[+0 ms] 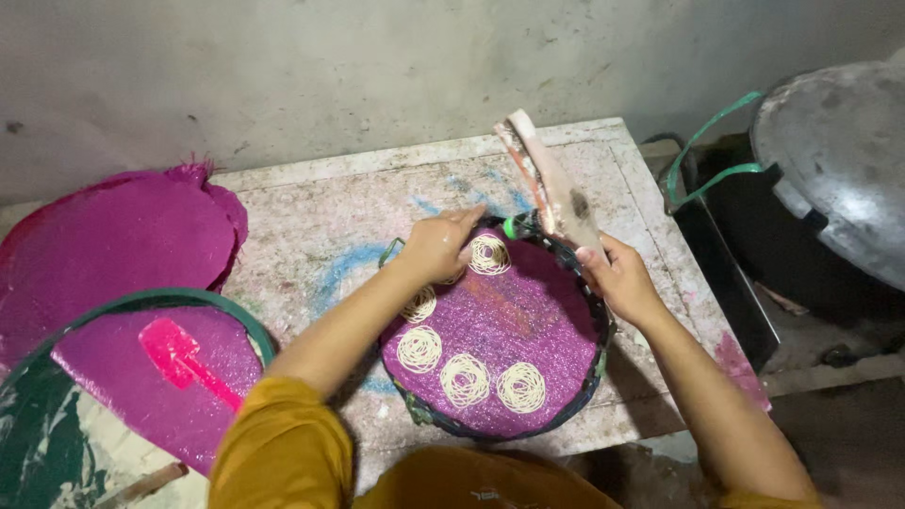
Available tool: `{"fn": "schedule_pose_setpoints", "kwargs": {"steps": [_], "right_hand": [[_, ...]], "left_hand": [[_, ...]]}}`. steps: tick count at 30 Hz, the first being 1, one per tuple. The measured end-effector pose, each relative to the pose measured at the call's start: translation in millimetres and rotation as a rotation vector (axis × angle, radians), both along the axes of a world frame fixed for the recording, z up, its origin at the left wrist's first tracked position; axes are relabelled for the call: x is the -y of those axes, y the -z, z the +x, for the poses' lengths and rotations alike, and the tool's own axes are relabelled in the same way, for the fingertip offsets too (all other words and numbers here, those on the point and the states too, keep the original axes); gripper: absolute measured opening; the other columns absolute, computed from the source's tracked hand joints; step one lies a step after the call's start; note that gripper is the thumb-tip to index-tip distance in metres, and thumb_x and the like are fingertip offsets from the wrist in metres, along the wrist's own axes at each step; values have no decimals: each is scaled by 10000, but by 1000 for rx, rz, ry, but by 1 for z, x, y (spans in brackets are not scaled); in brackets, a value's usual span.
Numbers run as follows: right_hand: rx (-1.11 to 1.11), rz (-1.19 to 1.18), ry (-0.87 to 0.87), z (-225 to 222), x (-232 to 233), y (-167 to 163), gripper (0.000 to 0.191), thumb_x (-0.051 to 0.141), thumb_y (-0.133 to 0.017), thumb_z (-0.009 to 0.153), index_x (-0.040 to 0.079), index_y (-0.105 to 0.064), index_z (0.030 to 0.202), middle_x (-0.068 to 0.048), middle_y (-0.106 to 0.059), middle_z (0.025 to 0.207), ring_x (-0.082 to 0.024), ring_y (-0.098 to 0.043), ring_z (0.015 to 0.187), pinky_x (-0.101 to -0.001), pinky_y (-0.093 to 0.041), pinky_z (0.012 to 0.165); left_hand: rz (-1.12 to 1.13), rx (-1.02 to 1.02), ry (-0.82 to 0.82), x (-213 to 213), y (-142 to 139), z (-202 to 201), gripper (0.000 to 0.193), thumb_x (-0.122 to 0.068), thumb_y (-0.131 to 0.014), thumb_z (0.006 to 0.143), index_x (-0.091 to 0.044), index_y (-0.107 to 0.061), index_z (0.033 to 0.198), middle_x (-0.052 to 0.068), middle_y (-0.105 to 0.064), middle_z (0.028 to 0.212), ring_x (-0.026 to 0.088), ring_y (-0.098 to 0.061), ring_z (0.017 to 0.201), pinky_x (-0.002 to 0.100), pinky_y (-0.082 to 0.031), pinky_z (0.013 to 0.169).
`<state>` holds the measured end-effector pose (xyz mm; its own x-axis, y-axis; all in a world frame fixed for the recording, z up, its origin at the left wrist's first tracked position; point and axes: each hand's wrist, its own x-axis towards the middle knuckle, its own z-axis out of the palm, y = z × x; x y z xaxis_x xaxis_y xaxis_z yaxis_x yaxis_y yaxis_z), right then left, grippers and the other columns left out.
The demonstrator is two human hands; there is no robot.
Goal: The person uses a handheld dough press to extrude dough into spiral shapes onto a purple mat inside a round tray. They repeatedly scoop dough from a green basin, press it through the tool, and arrange the resulting spirals on the mat.
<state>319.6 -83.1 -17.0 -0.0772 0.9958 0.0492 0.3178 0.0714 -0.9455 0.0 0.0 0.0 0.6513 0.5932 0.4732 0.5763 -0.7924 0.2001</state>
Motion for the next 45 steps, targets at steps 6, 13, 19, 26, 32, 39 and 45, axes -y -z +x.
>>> {"fn": "schedule_pose_setpoints", "kwargs": {"steps": [6,13,19,26,32,39,45], "right_hand": [[462,556,-374,-84,78,-151,474,530,-683,901,66,-671,995,-35,-622,697,-193,-597,595,-342,-493,555],[617,1250,-1119,-155,84,-221,643,681,-704,824,49,-598,774,-98,-561,679,-302,-586,591,-426,-439,490],[187,256,-1471,-195,158,-172,456,447,-610,1079,43,-550,876,-115,-578,794,-344,-619,700,-428,-440,639],[-12,146,-1511,-214,159,-150,475,451,-607,1112,35,-529,899,-115,-533,730,-310,-597,675,-405,-427,607],[829,1670,-874,-245,100,-207,160,273,-705,953,135,-625,971,28,-503,745,-134,-532,640,-299,-398,528],[846,2092,-489,-349,72,-271,197,294,-706,954,232,-633,1126,-2,-625,1097,-148,-631,1044,-323,-513,954],[437,1157,-801,-401,86,-213,469,182,-782,967,108,-599,1393,-167,-571,1343,-320,-608,1155,-430,-515,952]], "left_hand": [[-637,300,379,109,-143,-22,197,-113,-716,857,-37,-706,1039,175,-655,900,234,-605,794,357,-517,731],[-1066,44,663,240,-190,-58,139,-187,-632,994,-113,-686,1098,142,-637,751,222,-586,693,391,-488,620],[-789,-368,123,314,-145,-139,294,-299,-603,1000,-220,-629,1282,149,-668,709,329,-682,692,487,-527,624],[-892,-60,-73,337,-101,-249,389,-298,-623,944,-151,-633,1303,167,-701,853,345,-719,844,480,-559,736],[-1404,732,200,343,-54,-344,390,-199,-616,890,6,-663,1219,218,-697,1102,355,-685,1082,461,-551,912],[-1398,1481,133,349,43,-296,342,-91,-617,881,83,-675,1170,225,-713,1083,317,-680,1003,427,-589,842],[-336,1280,-391,367,35,-350,247,2,-582,962,-5,-618,1207,47,-671,1117,170,-656,1008,318,-553,889]]}}
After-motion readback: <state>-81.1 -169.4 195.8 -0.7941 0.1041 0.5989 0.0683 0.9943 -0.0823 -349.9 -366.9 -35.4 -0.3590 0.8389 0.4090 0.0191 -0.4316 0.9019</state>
